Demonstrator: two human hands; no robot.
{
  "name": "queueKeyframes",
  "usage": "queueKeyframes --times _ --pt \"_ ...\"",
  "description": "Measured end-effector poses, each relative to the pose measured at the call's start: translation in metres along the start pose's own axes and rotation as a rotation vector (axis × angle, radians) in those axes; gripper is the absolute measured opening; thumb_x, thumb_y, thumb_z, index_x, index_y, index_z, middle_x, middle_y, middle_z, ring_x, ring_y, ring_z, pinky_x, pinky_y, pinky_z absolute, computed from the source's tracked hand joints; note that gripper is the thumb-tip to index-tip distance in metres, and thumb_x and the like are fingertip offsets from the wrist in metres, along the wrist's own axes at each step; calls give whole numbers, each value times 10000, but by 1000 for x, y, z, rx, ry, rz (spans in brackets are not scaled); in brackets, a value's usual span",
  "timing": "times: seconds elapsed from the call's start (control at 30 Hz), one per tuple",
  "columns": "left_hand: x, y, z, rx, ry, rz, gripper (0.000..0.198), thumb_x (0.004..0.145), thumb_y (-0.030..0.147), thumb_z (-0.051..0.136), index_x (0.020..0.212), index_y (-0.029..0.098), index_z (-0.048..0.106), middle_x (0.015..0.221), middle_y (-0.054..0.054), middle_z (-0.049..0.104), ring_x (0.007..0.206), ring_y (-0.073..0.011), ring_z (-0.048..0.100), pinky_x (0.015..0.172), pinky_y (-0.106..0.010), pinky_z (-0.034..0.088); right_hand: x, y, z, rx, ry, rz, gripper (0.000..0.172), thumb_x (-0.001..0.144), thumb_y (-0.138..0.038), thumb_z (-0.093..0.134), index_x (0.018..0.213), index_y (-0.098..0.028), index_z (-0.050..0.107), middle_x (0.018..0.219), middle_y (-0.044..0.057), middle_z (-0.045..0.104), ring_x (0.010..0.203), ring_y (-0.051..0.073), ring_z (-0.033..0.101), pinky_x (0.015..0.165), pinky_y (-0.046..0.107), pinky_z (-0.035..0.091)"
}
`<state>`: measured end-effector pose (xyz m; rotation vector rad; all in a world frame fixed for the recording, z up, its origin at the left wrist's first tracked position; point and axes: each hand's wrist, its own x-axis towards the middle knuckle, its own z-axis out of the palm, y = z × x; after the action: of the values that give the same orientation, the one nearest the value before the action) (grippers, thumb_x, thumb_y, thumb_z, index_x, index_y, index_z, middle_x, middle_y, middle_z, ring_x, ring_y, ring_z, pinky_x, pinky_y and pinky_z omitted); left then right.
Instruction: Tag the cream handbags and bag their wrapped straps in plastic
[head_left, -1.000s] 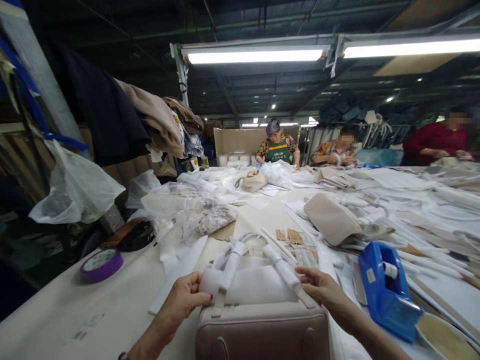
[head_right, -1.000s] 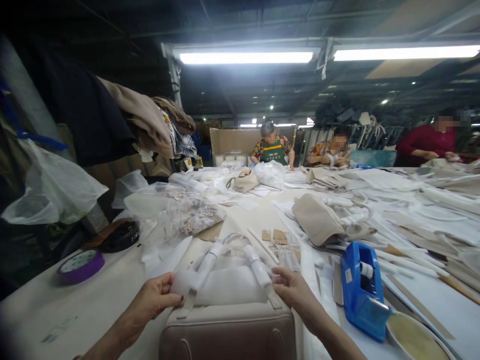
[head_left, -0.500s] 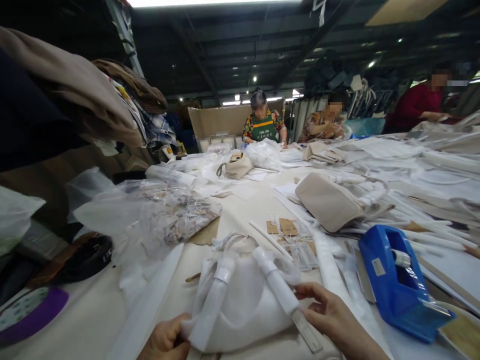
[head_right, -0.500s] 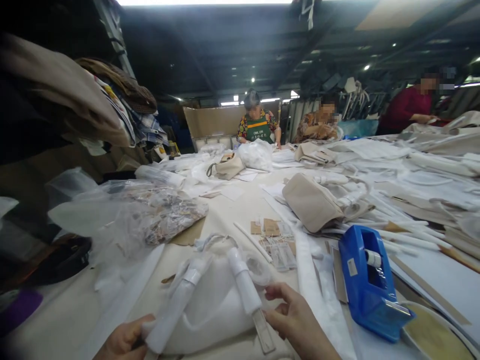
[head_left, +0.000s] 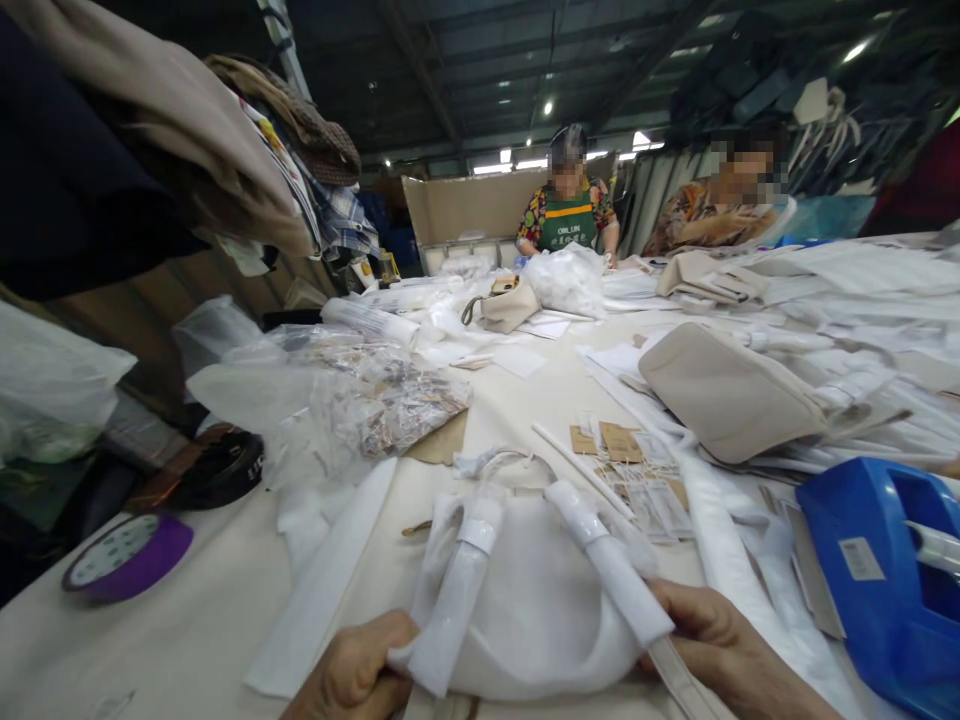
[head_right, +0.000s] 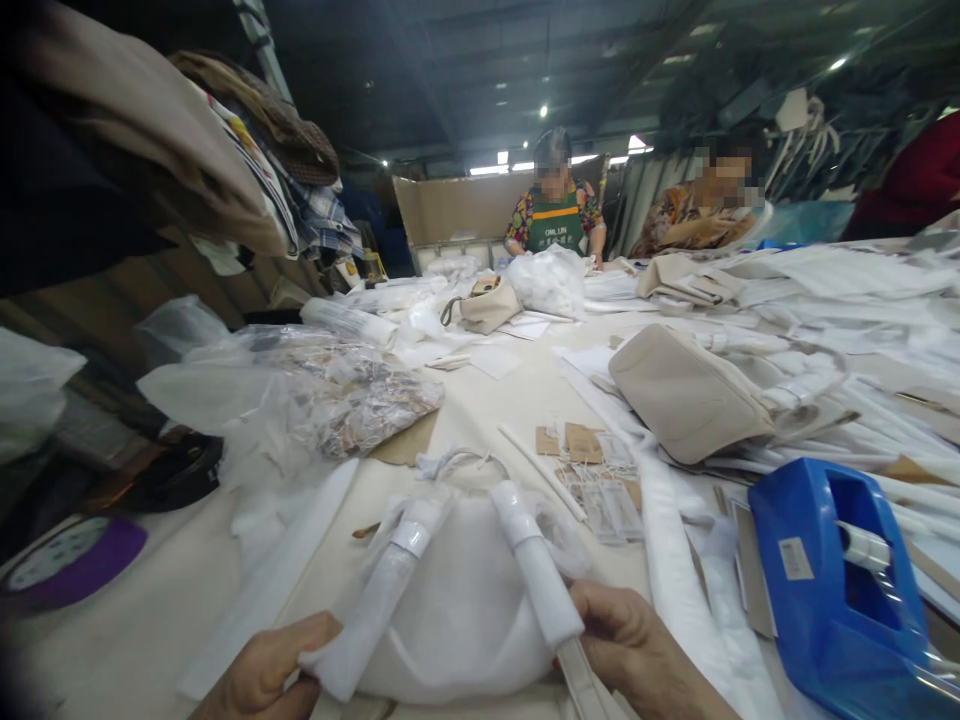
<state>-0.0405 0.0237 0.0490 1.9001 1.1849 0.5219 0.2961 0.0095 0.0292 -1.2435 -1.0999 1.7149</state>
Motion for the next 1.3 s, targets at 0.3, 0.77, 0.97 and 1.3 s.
queueKeyframes --times 0.3,0.77,0.97,1.3 --pt "2 4 -13 8 -209 67 118 766 165 476 767 173 594 788 -24 618 765 -149 576 694 -195 417 -7 37 -13 -306 136 -276 387 671 -486 720 533 -189 515 585 -12 491 559 151 442 522 259 407" --pt "4 5 -12 161 -83 279 217 827 126 430 732 186 616 661 10 602 632 -107 572 587 -153 390 -18 -23 -18 -249 -239 -39 359 761 -430 622 1008 -182 704 869 57 673 920 284 607 803 365 476" --pt "6 6 -10 52 -144 193 245 847 162 406 816 186 648 735 -12 625 700 -129 587 653 -192 420 -12 -23 -16 -258 -169 -20 304 788 -454 626 956 -226 736 895 70 702 906 286 635 810 377 497" --pt "6 -2 -11 293 -153 555 406 940 152 257 709 196 588 681 -37 579 706 -152 536 688 -259 411 -14 -9 -19 -518 -113 -446 265 886 -375 544 702 -227 663 724 24 664 638 151 621 602 214 492"
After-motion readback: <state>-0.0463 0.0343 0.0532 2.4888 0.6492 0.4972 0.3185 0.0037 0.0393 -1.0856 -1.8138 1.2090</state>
